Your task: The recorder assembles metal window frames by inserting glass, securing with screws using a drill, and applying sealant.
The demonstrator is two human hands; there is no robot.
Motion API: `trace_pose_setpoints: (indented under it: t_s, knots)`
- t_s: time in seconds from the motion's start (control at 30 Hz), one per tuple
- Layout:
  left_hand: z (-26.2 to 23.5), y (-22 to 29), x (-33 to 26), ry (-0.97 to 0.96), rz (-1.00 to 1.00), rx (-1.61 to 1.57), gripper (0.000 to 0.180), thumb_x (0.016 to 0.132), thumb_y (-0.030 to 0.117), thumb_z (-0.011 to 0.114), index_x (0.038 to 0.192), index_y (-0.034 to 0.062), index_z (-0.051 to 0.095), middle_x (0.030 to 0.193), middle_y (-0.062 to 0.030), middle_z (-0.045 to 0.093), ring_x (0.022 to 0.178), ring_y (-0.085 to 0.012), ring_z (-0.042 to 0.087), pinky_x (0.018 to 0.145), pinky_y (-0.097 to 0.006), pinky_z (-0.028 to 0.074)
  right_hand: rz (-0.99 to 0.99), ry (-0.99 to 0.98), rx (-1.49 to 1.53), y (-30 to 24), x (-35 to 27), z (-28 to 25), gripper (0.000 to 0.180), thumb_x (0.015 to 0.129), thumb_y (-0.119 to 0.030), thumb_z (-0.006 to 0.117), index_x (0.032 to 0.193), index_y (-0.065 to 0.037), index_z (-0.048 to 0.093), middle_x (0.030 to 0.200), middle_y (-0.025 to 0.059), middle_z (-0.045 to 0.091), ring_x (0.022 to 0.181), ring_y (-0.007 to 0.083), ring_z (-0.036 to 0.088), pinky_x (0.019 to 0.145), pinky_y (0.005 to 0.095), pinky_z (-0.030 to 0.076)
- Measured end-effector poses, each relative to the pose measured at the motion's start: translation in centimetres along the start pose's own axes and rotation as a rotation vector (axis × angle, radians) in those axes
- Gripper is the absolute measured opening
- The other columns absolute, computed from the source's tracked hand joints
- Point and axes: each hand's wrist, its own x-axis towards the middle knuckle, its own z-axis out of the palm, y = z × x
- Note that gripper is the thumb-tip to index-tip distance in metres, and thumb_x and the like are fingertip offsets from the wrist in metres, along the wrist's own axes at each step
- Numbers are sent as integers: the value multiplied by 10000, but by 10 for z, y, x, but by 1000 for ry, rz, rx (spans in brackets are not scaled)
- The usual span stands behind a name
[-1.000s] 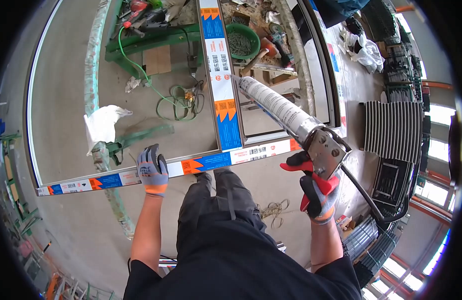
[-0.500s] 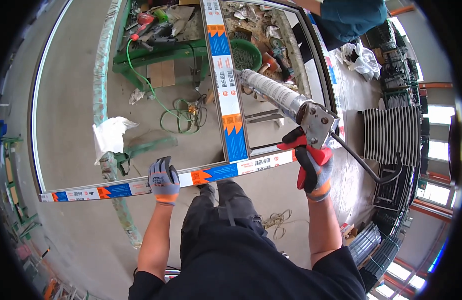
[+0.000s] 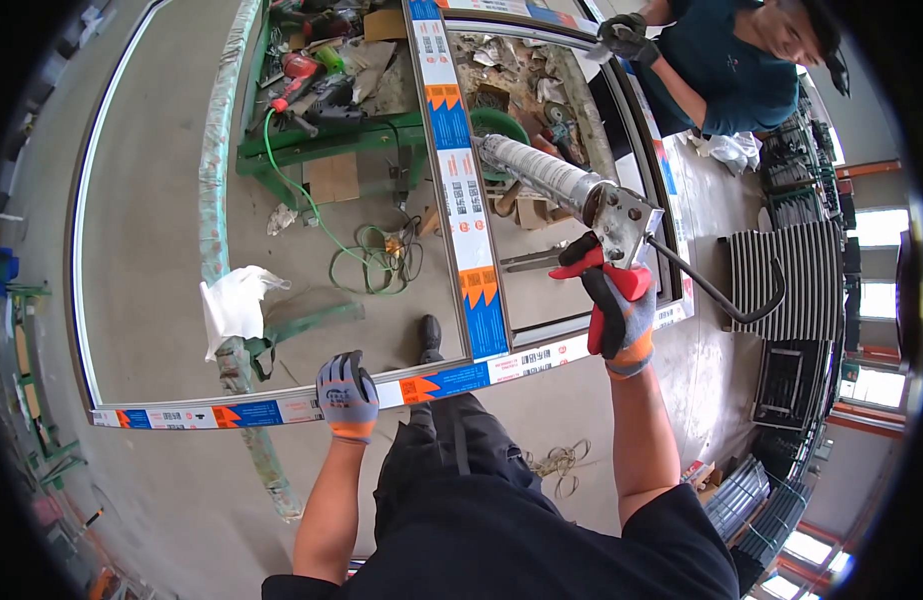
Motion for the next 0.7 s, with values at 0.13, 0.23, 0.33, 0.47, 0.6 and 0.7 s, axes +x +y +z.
trace_pose_setpoints:
  t_s: [0.13, 0.23, 0.33, 0.47, 0.6, 0.7]
  knots:
    - [-4, 5, 4, -6, -16, -4, 294, 827, 90, 589, 1116, 47, 621, 1081, -158, 634, 1055, -355, 576, 979, -467, 426, -43, 40, -35, 0, 22, 6, 168, 844, -78, 619, 949, 22, 704, 944, 115, 706, 923, 207, 641, 884, 304, 439]
    - [-4, 5, 5, -24, -29, 7, 295, 822, 84, 592, 1113, 44, 618, 1085, -159, 633, 1052, -358, 576, 980, -467, 425, -15, 47, 208, 3, 45, 12, 170, 841, -75, 609, 940, 30, 699, 945, 110, 704, 925, 195, 638, 881, 299, 441]
    - [-6, 5, 6, -46, -44, 2, 293, 820, 80, 592, 1109, 44, 614, 1079, -161, 628, 1048, -360, 574, 978, -471, 425, -2, -26, 309, 10, 67, 11, 220, 841, -24, 627, 1054, 28, 650, 969, 69, 682, 903, 146, 615, 853, 283, 470]
    - [-6, 5, 8, -63, -66, -16, 296, 810, 73, 583, 1103, 49, 614, 1068, -161, 627, 1048, -360, 572, 978, -474, 423, -61, 24, 129, 13, 92, 16, 194, 835, -86, 603, 949, 45, 689, 922, 90, 689, 862, 185, 620, 842, 292, 445]
    - [-8, 10, 12, -108, -91, -33, 297, 798, 67, 576, 1092, 52, 616, 1064, -158, 628, 1049, -362, 572, 978, -478, 421, -70, 65, 113, 21, 119, 17, 157, 838, -106, 642, 905, 27, 688, 880, 64, 673, 806, 151, 593, 776, 270, 439]
    - [-8, 6, 10, -104, -97, -31, 292, 793, 65, 574, 1081, 50, 617, 1053, -161, 630, 1048, -366, 570, 976, -480, 422, -67, 38, 208, 17, 138, 23, 134, 838, -99, 662, 907, 14, 682, 854, 47, 662, 782, 131, 583, 739, 263, 438]
